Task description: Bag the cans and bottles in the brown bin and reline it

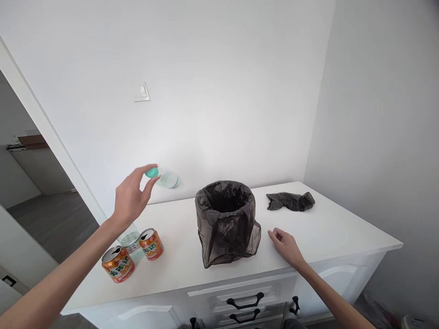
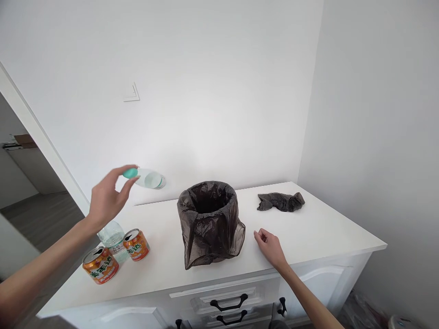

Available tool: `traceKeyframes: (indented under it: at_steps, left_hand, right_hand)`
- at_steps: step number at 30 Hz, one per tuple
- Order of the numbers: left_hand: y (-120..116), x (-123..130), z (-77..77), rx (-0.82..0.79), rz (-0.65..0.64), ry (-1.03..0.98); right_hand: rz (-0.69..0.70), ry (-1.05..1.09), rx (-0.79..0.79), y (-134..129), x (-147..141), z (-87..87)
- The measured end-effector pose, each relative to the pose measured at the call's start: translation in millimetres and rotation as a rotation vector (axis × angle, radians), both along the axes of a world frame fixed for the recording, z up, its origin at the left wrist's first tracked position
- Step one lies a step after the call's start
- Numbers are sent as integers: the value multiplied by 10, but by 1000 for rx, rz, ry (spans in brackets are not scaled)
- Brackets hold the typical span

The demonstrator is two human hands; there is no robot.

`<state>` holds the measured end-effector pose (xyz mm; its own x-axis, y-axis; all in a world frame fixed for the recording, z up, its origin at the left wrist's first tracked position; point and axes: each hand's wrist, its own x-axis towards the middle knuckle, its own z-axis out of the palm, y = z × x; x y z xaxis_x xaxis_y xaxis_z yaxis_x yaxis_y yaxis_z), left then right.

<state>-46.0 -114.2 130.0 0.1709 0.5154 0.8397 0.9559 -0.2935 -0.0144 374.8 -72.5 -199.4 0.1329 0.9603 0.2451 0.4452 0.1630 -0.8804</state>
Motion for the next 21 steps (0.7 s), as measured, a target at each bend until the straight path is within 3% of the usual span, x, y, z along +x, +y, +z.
traceKeyframes:
  at_steps: [3, 7, 13, 21]
  left_hand:
    - [-223, 491, 244, 76, -175, -83]
    - [-319, 900, 200, -153, -329, 66]
    - [72, 1056, 16, -625, -412, 342]
    - [507, 1294, -121, -848, -356, 406]
  right_hand:
    - [1, 11, -1, 7, -6, 10]
    - [0, 34, -6, 7, -8, 38]
    - [3, 57, 13, 16, 10, 82]
    - [12, 80, 22, 55, 38, 73]
